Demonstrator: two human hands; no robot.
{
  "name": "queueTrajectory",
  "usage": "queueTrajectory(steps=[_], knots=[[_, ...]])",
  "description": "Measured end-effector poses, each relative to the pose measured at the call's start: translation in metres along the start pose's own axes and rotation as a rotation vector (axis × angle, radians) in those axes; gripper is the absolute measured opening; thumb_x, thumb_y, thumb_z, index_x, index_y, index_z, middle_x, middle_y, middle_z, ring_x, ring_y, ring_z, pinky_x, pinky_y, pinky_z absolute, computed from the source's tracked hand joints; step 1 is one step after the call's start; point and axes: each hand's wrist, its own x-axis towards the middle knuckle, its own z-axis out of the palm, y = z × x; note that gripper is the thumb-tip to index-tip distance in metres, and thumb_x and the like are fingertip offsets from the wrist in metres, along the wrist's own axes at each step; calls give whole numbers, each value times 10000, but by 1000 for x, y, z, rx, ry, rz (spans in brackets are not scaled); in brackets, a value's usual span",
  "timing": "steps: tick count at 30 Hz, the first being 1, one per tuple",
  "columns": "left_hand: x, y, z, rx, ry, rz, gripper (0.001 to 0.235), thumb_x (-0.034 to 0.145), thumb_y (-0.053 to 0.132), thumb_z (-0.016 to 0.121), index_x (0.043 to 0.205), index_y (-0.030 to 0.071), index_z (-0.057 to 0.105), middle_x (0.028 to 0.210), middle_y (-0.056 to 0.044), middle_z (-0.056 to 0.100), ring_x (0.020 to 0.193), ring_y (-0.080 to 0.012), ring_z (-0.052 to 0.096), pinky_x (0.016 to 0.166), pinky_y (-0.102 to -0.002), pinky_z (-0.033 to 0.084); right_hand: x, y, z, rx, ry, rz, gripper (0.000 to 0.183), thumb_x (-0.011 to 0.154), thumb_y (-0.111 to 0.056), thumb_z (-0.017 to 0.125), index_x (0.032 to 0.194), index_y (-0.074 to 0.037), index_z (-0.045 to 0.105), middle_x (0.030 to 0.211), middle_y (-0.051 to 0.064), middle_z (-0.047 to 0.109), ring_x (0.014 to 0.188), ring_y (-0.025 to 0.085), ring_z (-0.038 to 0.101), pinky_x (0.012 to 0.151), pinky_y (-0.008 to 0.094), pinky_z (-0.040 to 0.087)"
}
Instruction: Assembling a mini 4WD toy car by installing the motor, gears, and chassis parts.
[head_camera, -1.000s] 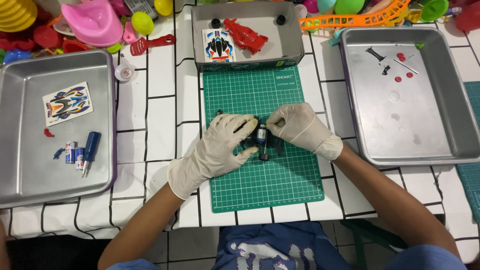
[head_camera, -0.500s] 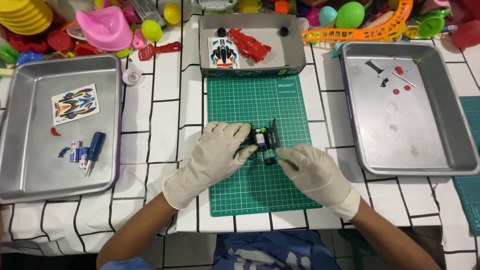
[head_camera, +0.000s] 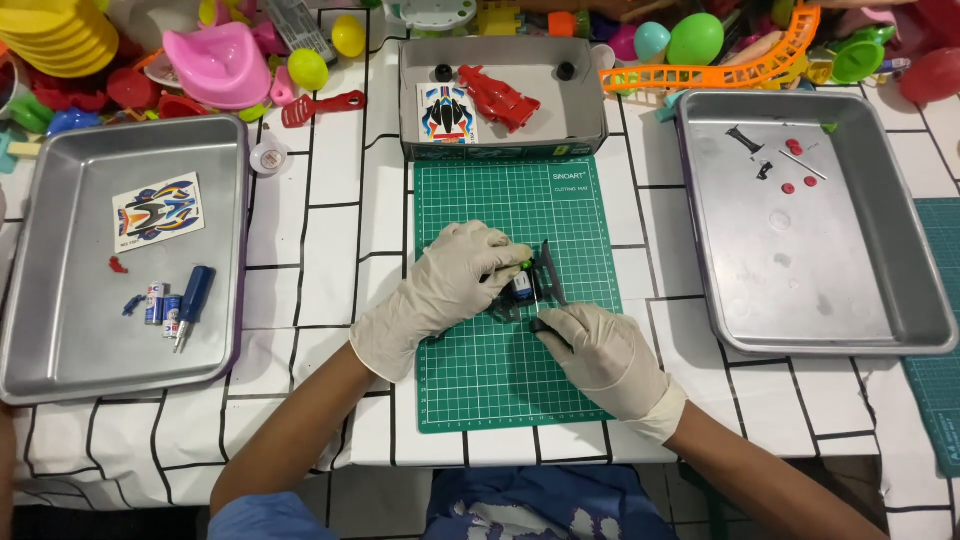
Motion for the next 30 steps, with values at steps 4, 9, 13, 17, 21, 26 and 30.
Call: queueTrajectory(steps=[4, 9, 13, 17, 21, 26, 30], knots=[[-4, -7, 9, 2, 18, 9, 257, 1005, 299, 614, 1238, 259, 714, 985, 29, 666, 1014, -245, 644, 917, -387, 470, 6, -5, -6, 56, -6, 33, 223, 865, -220, 781, 1054, -120, 718, 782, -18, 631, 687, 194, 673, 530, 324, 557], [-8, -4, 8, -82, 41, -63, 253, 1007, 329, 624, 1240, 284, 712, 1017, 48, 678, 1058, -215, 628, 948, -360, 453, -3, 0, 4, 93, -25, 118, 192, 867, -237, 789, 1022, -136, 740, 755, -19, 643, 670, 185, 668, 547, 309, 554], [-9, -5, 8, -79, 44, -70, 264, 1001, 322, 637, 1251, 286, 716, 1022, 39, 683, 1046, -223, 622, 943, -367, 449, -7, 3, 5, 67, -51, 162, 180, 864, -258, 793, 1020, -173, 762, 750, -48, 662, 670, 154, 663, 561, 262, 537], [-10, -7, 9, -116, 45, -73, 251, 997, 350, 649, 1237, 318, 714, 1014, 88, 674, 1050, -180, 623, 958, -347, 434, -4, 4, 7, 196, -67, 228, 164, 849, -215, 819, 970, -109, 784, 716, -2, 701, 649, 173, 688, 580, 271, 549], [-10, -4, 6, -127, 23, -84, 271, 976, 330, 679, 1243, 304, 716, 1027, 69, 683, 1061, -200, 631, 971, -367, 421, -4, 3, 10, 258, -100, 342, 151, 840, -228, 827, 951, -132, 791, 696, -23, 689, 641, 139, 685, 575, 241, 554], [-9, -2, 2, -149, 13, -92, 250, 977, 325, 674, 1223, 314, 720, 1030, 86, 691, 1056, -183, 635, 971, -360, 418, -4, 2, 9, 271, -84, 386, 159, 823, -231, 845, 953, -149, 802, 696, -36, 701, 636, 118, 700, 565, 215, 547], [-6, 8, -14, -165, -25, -138, 231, 953, 312, 686, 1179, 292, 731, 1000, 71, 686, 1047, -197, 639, 1008, -389, 438, -18, 8, 23, 52, 3, 291, 287, 804, -274, 859, 1066, -191, 774, 735, -73, 658, 684, 103, 688, 621, 246, 564]])
